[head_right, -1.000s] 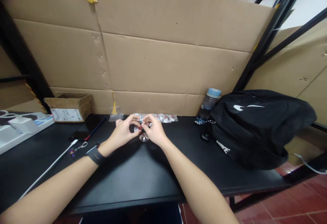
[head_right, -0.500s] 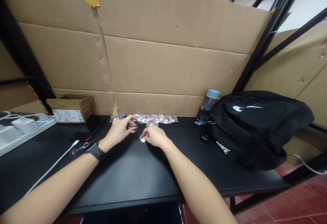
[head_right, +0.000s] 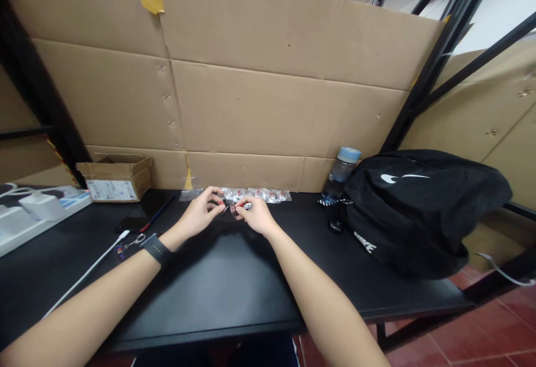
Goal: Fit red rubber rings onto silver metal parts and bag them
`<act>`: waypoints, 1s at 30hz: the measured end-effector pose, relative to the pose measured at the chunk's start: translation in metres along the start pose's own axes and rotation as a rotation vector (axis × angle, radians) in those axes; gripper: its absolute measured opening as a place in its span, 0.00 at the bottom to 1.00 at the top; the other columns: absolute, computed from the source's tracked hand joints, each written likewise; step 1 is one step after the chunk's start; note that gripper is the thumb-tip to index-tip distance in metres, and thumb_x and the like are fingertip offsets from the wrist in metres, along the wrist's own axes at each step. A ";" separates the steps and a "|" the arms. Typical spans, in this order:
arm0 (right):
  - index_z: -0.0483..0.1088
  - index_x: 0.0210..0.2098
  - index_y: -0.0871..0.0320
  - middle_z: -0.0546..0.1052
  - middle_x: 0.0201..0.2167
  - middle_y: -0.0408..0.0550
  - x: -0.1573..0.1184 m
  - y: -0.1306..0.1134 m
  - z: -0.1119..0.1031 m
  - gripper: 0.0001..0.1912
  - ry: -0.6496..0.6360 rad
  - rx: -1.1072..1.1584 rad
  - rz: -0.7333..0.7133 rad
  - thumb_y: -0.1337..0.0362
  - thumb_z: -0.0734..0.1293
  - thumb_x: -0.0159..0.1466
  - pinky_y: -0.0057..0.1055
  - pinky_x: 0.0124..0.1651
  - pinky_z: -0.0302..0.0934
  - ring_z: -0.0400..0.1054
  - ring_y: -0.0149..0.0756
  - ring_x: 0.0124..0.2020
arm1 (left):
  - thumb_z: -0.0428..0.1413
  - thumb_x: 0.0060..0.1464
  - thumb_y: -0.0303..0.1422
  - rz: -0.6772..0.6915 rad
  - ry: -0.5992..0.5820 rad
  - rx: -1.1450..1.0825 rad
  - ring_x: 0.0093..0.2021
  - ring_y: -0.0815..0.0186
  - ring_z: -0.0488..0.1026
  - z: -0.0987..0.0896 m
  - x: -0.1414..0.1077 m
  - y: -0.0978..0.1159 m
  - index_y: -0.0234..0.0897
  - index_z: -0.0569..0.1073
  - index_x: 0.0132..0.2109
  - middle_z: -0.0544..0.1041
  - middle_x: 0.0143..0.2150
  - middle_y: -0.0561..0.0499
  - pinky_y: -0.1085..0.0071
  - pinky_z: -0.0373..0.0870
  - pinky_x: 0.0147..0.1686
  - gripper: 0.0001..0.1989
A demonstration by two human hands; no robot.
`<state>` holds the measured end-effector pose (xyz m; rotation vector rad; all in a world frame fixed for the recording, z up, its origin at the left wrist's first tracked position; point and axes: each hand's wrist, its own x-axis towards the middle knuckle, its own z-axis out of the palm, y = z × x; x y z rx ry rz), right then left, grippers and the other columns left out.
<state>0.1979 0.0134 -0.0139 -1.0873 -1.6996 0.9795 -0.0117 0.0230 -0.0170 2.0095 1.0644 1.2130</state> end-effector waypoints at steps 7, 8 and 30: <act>0.68 0.38 0.57 0.80 0.41 0.49 -0.007 -0.008 0.012 0.07 -0.030 0.179 0.105 0.62 0.69 0.64 0.23 0.32 0.70 0.80 0.32 0.33 | 0.56 0.58 0.34 -0.006 -0.017 -0.151 0.36 0.67 0.79 0.010 -0.001 -0.007 0.41 0.64 0.52 0.74 0.38 0.53 0.67 0.78 0.41 0.15; 0.68 0.38 0.58 0.79 0.43 0.49 -0.008 -0.008 0.012 0.08 -0.029 0.184 0.089 0.62 0.70 0.64 0.23 0.33 0.71 0.80 0.32 0.33 | 0.56 0.58 0.34 -0.005 -0.018 -0.149 0.36 0.67 0.79 0.011 -0.001 -0.007 0.41 0.64 0.52 0.75 0.38 0.53 0.67 0.78 0.41 0.15; 0.71 0.48 0.55 0.76 0.48 0.48 -0.009 -0.004 0.005 0.26 -0.168 0.067 -0.038 0.64 0.77 0.50 0.34 0.41 0.74 0.78 0.34 0.34 | 0.55 0.59 0.41 -0.058 -0.207 -0.022 0.41 0.60 0.79 -0.008 0.008 -0.024 0.39 0.68 0.51 0.79 0.41 0.48 0.61 0.74 0.46 0.16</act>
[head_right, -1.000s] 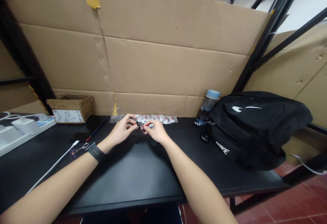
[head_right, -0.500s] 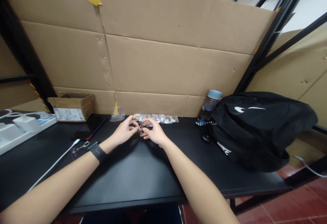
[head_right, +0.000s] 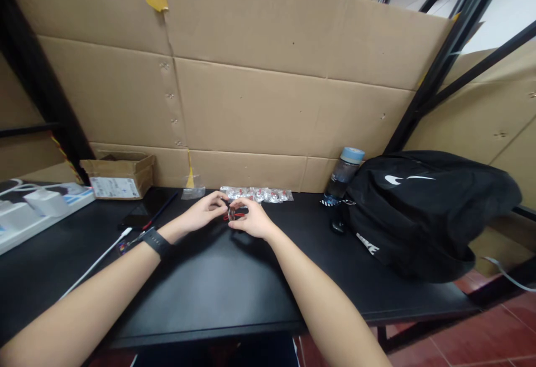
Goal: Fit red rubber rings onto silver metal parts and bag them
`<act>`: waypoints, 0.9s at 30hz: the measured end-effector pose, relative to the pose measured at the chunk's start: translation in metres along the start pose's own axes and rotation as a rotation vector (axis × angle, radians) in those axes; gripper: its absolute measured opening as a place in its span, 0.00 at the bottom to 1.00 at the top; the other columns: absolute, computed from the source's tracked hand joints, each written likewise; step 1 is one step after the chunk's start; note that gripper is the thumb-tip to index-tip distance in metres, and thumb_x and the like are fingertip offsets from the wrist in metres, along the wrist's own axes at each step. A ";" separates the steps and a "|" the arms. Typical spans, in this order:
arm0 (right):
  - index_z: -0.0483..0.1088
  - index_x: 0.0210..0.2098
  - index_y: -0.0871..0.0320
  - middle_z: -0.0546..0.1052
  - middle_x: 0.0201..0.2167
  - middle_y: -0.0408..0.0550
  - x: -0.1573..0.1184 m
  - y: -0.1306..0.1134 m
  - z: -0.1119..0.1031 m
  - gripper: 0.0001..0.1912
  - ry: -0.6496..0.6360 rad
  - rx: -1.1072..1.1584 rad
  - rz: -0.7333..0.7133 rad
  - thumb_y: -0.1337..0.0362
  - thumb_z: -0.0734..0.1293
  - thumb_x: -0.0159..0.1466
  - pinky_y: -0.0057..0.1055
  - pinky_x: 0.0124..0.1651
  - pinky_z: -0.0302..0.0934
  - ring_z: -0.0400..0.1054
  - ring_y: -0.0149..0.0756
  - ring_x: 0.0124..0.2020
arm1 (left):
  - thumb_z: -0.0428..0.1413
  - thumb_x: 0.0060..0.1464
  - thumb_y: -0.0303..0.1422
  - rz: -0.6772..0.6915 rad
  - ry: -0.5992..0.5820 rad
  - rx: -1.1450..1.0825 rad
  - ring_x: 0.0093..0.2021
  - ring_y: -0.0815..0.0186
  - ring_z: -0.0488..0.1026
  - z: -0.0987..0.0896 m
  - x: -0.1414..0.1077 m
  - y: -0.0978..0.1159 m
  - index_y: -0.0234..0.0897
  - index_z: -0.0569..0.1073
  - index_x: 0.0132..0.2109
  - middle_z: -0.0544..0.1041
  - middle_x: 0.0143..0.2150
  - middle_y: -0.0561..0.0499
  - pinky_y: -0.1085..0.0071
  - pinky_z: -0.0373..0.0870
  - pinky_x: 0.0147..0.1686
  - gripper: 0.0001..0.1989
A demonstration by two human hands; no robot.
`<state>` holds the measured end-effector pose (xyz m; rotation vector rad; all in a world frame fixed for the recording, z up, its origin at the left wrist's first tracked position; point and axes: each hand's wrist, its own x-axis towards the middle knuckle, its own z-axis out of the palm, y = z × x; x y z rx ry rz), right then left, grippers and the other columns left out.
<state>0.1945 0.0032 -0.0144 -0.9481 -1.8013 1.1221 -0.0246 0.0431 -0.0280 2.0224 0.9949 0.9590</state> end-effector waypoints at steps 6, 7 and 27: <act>0.72 0.46 0.56 0.75 0.49 0.48 -0.001 -0.004 -0.004 0.24 -0.041 -0.073 -0.025 0.66 0.77 0.50 0.38 0.47 0.72 0.77 0.33 0.34 | 0.50 0.61 0.43 -0.206 0.139 0.830 0.64 0.44 0.64 -0.055 -0.008 -0.036 0.40 0.74 0.54 0.70 0.62 0.36 0.42 0.57 0.60 0.20; 0.72 0.46 0.55 0.75 0.49 0.48 -0.002 -0.004 -0.005 0.24 -0.045 -0.080 -0.026 0.66 0.76 0.50 0.38 0.47 0.72 0.77 0.33 0.33 | 0.50 0.61 0.44 -0.258 0.106 0.871 0.66 0.42 0.60 -0.060 -0.009 -0.042 0.40 0.73 0.56 0.67 0.65 0.36 0.41 0.56 0.60 0.21; 0.74 0.40 0.55 0.76 0.31 0.40 -0.018 -0.032 -0.051 0.20 -0.269 -0.729 -0.059 0.70 0.74 0.46 0.27 0.32 0.61 0.68 0.33 0.29 | 0.63 0.48 0.52 0.164 -0.433 0.545 0.68 0.37 0.57 0.021 -0.039 0.054 0.66 0.73 0.57 0.68 0.66 0.49 0.36 0.53 0.60 0.27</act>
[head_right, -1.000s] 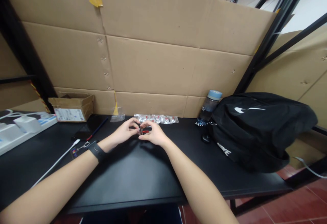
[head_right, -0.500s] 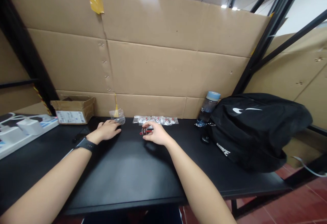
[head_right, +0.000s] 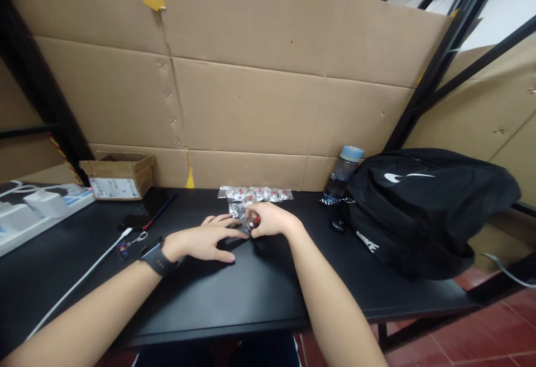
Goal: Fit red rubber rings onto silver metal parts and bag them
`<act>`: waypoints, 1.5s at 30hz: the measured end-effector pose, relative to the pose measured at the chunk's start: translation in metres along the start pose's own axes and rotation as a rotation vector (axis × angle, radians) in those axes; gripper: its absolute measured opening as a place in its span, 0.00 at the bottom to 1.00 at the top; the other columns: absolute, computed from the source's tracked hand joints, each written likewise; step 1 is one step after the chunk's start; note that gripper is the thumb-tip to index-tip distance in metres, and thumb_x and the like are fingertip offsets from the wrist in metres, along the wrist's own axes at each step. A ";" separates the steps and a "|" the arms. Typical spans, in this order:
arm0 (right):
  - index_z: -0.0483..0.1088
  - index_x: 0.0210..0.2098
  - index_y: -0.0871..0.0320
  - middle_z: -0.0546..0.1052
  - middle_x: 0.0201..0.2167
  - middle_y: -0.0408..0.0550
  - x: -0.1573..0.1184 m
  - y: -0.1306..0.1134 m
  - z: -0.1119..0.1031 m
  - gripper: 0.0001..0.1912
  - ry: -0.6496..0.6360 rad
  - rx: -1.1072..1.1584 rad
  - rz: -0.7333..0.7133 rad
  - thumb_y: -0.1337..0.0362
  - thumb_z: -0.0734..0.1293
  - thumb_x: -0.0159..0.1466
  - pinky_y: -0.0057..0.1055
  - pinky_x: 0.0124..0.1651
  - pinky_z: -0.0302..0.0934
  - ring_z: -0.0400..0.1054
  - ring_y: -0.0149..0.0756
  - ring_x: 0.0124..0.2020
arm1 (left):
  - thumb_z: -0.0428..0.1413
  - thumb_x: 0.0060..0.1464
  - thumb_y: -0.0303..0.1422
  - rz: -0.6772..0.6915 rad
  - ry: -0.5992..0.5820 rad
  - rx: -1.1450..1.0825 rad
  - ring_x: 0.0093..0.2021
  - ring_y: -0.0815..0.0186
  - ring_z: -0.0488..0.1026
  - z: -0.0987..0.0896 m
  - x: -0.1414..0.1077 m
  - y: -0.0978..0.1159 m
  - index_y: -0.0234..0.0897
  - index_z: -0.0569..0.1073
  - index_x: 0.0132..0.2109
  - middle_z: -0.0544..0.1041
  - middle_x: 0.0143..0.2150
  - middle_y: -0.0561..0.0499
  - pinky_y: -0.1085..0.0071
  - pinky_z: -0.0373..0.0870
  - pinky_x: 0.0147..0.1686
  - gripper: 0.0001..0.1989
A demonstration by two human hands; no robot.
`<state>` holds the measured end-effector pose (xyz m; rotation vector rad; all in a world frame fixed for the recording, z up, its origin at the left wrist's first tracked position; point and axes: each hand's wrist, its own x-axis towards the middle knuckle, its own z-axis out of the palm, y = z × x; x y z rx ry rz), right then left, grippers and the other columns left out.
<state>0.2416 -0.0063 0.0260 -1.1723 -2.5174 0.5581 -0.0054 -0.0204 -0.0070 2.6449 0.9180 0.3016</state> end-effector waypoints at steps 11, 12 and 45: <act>0.70 0.39 0.55 0.76 0.32 0.41 -0.007 -0.002 -0.011 0.21 -0.098 -0.110 0.183 0.65 0.75 0.46 0.25 0.29 0.56 0.67 0.32 0.29 | 0.60 0.51 0.56 -0.028 -0.103 0.112 0.67 0.42 0.54 -0.003 0.003 0.001 0.61 0.64 0.66 0.61 0.71 0.50 0.44 0.52 0.62 0.35; 0.70 0.38 0.55 0.76 0.31 0.41 -0.008 -0.002 -0.010 0.20 -0.103 -0.109 0.183 0.65 0.75 0.46 0.25 0.28 0.55 0.67 0.32 0.29 | 0.59 0.51 0.56 -0.034 -0.101 0.124 0.67 0.42 0.53 -0.002 0.003 0.000 0.62 0.64 0.65 0.60 0.71 0.50 0.43 0.52 0.62 0.35; 0.72 0.44 0.57 0.74 0.39 0.45 0.023 0.025 0.025 0.22 0.251 -0.105 -0.062 0.68 0.79 0.51 0.28 0.41 0.59 0.67 0.34 0.36 | 0.58 0.51 0.58 -0.073 -0.187 0.121 0.72 0.37 0.42 -0.003 -0.001 -0.004 0.72 0.62 0.64 0.46 0.76 0.56 0.32 0.40 0.63 0.33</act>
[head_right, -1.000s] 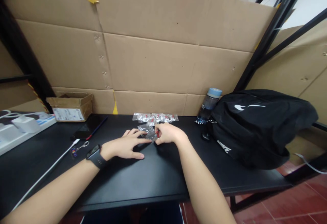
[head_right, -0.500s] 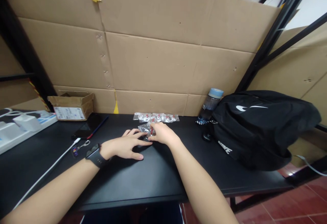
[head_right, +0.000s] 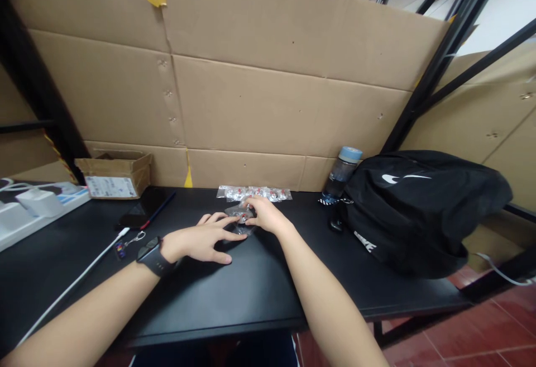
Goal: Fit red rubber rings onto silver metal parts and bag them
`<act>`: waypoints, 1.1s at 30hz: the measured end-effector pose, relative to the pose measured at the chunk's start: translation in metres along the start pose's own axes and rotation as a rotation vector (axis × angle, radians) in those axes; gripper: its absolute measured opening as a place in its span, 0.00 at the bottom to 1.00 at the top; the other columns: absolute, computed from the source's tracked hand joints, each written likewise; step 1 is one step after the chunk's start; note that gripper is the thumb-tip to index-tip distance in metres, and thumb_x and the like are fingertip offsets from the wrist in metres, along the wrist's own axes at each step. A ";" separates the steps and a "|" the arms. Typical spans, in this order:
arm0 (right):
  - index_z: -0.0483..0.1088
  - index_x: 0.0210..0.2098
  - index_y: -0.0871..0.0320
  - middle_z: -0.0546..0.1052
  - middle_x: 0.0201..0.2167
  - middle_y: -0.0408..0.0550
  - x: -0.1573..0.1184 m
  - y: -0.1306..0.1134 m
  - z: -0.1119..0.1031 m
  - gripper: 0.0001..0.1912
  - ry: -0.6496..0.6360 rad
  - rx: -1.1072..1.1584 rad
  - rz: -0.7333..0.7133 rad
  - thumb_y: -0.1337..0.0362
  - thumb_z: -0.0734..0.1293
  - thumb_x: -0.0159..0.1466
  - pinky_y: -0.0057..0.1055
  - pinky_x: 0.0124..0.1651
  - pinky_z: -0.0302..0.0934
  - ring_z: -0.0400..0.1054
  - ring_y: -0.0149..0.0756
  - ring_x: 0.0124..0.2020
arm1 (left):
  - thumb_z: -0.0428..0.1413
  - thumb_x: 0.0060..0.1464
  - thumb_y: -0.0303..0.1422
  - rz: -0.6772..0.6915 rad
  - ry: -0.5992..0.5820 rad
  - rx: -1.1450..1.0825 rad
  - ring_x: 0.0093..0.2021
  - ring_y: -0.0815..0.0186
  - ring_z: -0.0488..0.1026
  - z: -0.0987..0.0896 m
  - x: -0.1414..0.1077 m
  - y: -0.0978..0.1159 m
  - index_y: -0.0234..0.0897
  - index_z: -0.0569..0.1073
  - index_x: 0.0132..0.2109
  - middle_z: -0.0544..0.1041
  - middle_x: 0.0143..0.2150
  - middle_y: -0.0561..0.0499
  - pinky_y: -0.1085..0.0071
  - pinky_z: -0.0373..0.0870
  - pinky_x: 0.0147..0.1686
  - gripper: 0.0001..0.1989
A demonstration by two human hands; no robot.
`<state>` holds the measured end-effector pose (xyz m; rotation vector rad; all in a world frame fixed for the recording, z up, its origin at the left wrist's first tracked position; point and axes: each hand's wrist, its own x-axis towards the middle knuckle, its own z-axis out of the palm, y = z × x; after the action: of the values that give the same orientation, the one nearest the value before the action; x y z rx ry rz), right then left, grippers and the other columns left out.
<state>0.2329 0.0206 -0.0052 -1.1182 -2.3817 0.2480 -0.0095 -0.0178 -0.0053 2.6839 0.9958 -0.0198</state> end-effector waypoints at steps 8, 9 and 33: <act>0.72 0.48 0.54 0.73 0.47 0.49 0.005 -0.002 0.020 0.15 0.123 -0.130 0.097 0.64 0.73 0.61 0.34 0.48 0.61 0.68 0.41 0.49 | 0.63 0.50 0.50 0.025 0.033 -0.030 0.73 0.37 0.43 -0.004 -0.004 0.001 0.70 0.68 0.61 0.52 0.75 0.55 0.32 0.41 0.63 0.31; 0.72 0.47 0.54 0.73 0.47 0.50 0.005 -0.003 0.020 0.15 0.116 -0.110 0.089 0.64 0.73 0.61 0.35 0.49 0.61 0.68 0.41 0.49 | 0.63 0.49 0.48 0.035 0.046 -0.034 0.72 0.38 0.45 -0.007 -0.004 0.001 0.70 0.70 0.59 0.55 0.74 0.55 0.33 0.42 0.63 0.29; 0.78 0.33 0.58 0.77 0.39 0.46 -0.001 0.014 -0.009 0.04 -0.111 0.193 0.005 0.64 0.73 0.62 0.30 0.47 0.61 0.70 0.35 0.40 | 0.56 0.58 0.38 -0.114 0.495 -0.119 0.52 0.57 0.71 0.001 0.020 -0.036 0.43 0.79 0.36 0.78 0.48 0.51 0.60 0.63 0.54 0.08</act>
<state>0.2474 0.0289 -0.0031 -1.0439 -2.3906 0.5419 -0.0175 0.0211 -0.0172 2.5684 1.2375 0.6867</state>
